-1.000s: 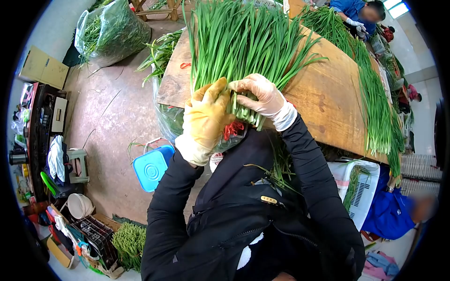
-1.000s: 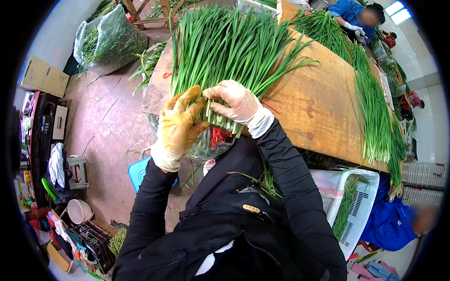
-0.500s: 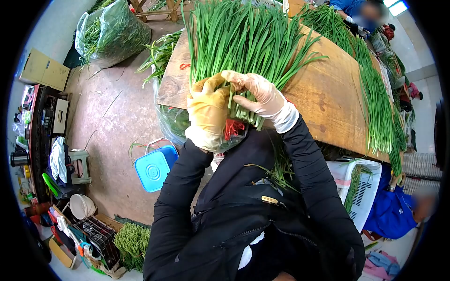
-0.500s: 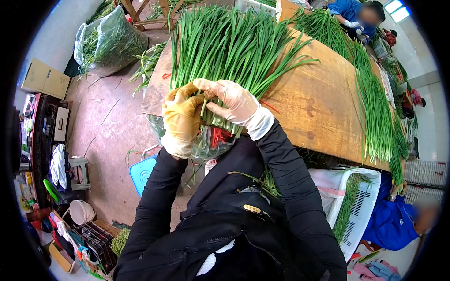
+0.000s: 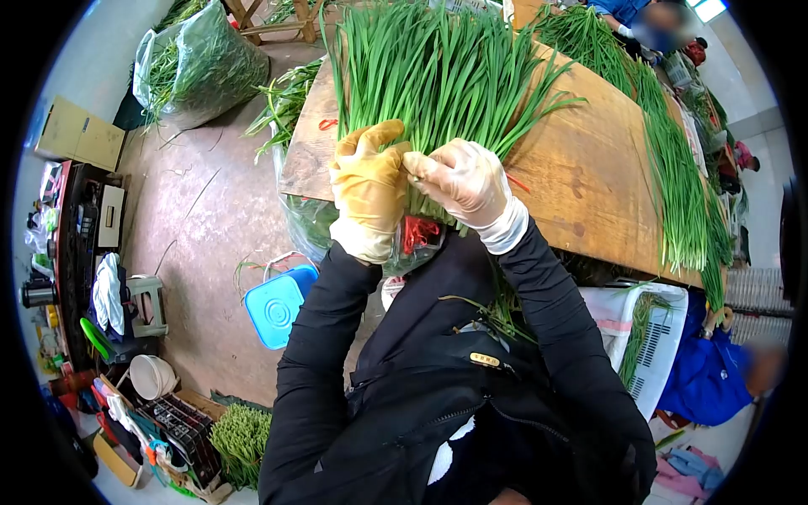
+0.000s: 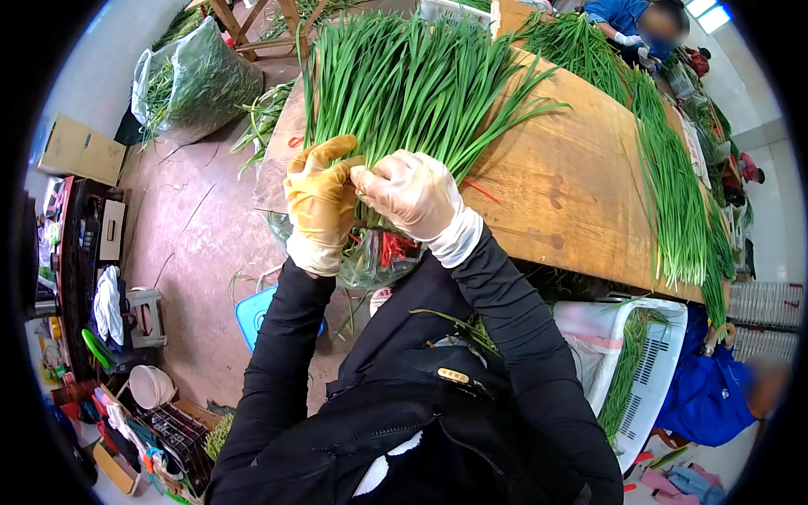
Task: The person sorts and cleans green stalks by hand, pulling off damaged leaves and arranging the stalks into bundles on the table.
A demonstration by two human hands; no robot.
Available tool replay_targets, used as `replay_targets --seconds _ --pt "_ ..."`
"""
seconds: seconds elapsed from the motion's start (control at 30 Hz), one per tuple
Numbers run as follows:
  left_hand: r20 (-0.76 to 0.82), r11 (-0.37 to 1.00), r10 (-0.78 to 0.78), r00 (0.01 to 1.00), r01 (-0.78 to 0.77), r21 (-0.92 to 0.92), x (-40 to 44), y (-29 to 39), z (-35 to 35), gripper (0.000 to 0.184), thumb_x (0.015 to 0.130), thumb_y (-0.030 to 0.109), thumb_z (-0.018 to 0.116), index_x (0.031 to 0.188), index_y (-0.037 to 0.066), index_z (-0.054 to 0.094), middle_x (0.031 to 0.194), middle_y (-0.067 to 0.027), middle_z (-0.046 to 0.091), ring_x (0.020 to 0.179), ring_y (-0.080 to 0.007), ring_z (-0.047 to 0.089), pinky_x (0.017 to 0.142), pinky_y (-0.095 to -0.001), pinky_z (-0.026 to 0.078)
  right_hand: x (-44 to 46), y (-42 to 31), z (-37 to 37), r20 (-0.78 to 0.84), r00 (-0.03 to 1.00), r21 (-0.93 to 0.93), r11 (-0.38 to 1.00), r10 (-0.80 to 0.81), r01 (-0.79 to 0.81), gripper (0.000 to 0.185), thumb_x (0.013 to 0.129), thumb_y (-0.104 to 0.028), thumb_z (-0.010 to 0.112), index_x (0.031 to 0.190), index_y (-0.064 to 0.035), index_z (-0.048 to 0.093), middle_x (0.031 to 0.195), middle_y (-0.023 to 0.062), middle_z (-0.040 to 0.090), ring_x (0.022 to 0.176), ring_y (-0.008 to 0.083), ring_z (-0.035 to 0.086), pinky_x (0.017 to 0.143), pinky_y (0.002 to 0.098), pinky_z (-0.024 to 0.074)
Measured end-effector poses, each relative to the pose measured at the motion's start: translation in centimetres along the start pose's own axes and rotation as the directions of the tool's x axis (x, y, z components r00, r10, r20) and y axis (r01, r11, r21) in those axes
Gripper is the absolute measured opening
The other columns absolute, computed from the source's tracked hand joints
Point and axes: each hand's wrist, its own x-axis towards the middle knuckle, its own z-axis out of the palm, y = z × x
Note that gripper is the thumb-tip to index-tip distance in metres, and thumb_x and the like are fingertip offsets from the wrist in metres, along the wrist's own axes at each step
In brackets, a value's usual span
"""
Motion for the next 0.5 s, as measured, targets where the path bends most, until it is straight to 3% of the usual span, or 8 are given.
replay_targets --seconds 0.1,0.2,0.27,0.33,0.4,0.43,0.47,0.5 --pt "-0.103 0.999 0.008 0.995 -0.012 -0.039 0.6 -0.2 -0.3 0.021 0.06 0.003 0.069 0.079 0.011 0.065 0.093 -0.0059 0.062 0.087 -0.0243 0.054 0.077 -0.0325 0.042 -0.4 0.5 0.2 -0.154 0.988 0.048 0.999 0.029 -0.022 0.019 0.069 -0.015 0.065 0.087 -0.0121 0.06 0.062 0.0013 0.05 0.054 0.0205 0.05 0.048 0.032 0.042" --pt "-0.2 0.999 0.052 0.978 -0.051 0.01 1.1 -0.9 -1.9 0.02 0.06 0.006 0.069 0.078 0.013 0.062 0.096 -0.0052 0.06 0.087 -0.0258 0.054 0.075 -0.036 0.042 -1.4 1.2 0.1 -0.194 0.979 0.073 0.996 0.06 -0.047 0.019 0.07 -0.016 0.065 0.087 -0.0125 0.06 0.062 0.001 0.051 0.054 0.0201 0.05 0.048 0.031 0.0416" --pt "-0.267 0.961 -0.017 0.964 -0.058 -0.27 1.1 -0.8 -3.5 0.023 0.062 0.0 0.069 0.082 0.01 0.063 0.096 -0.0077 0.061 0.085 -0.0218 0.055 0.072 -0.0296 0.044 -1.9 1.0 0.0 -0.162 0.983 0.056 0.995 0.092 -0.084 0.018 0.07 -0.016 0.065 0.087 -0.0135 0.061 0.062 0.0005 0.051 0.054 0.019 0.05 0.048 0.0307 0.0415" --pt "-0.306 0.942 -0.053 0.951 -0.054 -0.331 0.7 1.0 -6.2 0.02 0.065 0.0 0.067 0.083 0.008 0.064 0.096 -0.0079 0.06 0.088 -0.0196 0.055 0.074 -0.0279 0.044 -2.2 0.6 0.2 -0.092 0.993 -0.032 0.997 0.07 -0.074 0.024 0.069 -0.011 0.067 0.092 -0.0117 0.06 0.067 0.0016 0.055 0.056 0.0173 0.051 0.05 0.0282 0.0416" --pt "-0.227 0.876 -0.121 0.966 -0.004 -0.483 -1.3 2.2 -8.1 0.017 0.068 0.0 0.065 0.084 0.005 0.062 0.092 -0.0086 0.061 0.091 -0.0196 0.054 0.076 -0.0279 0.044 -2.1 -0.1 1.2 -0.047 0.998 -0.032 0.999 0.03 -0.031 0.029 0.068 -0.015 0.067 0.097 -0.0143 0.061 0.072 0.0009 0.056 0.06 0.0169 0.053 0.053 0.0278 0.043" --pt "-0.114 0.901 0.03 0.993 -0.076 -0.427 -2.4 1.8 -8.9 0.018 0.069 0.0 0.063 0.086 0.004 0.06 0.088 -0.0089 0.062 0.089 -0.0207 0.056 0.075 -0.0287 0.045 -2.0 -0.5 0.8 0.07 0.997 -0.042 0.999 0.02 -0.017 0.03 0.068 -0.015 0.067 0.097 -0.0146 0.061 0.073 0.0009 0.057 0.063 0.0172 0.054 0.054 0.028 0.0434" --pt "-0.045 0.767 0.028 0.999 -0.051 -0.64 -3.2 2.1 -8.6 0.02 0.068 0.0 0.063 0.087 0.004 0.058 0.084 -0.0101 0.063 0.081 -0.0219 0.059 0.068 -0.0299 0.047 -1.9 -1.2 0.2 0.188 0.982 -0.048 0.999 0.012 -0.003 0.031 0.068 -0.014 0.067 0.098 -0.015 0.061 0.074 0.001 0.057 0.065 0.0176 0.055 0.055 0.0281 0.0438" --pt "0.138 0.87 0.146 0.98 -0.06 -0.489 -4.6 1.4 -8.7 0.022 0.066 -0.001 0.064 0.086 0.006 0.057 0.084 -0.0122 0.063 0.072 -0.0238 0.061 0.063 -0.0321 0.049 -1.9 -1.7 -0.7 0.199 0.978 -0.007 0.998 0.06 -0.059 0.03 0.068 -0.011 0.067 0.097 -0.0129 0.061 0.078 0.0017 0.06 0.067 0.019 0.056 0.059 0.0297 0.0451"
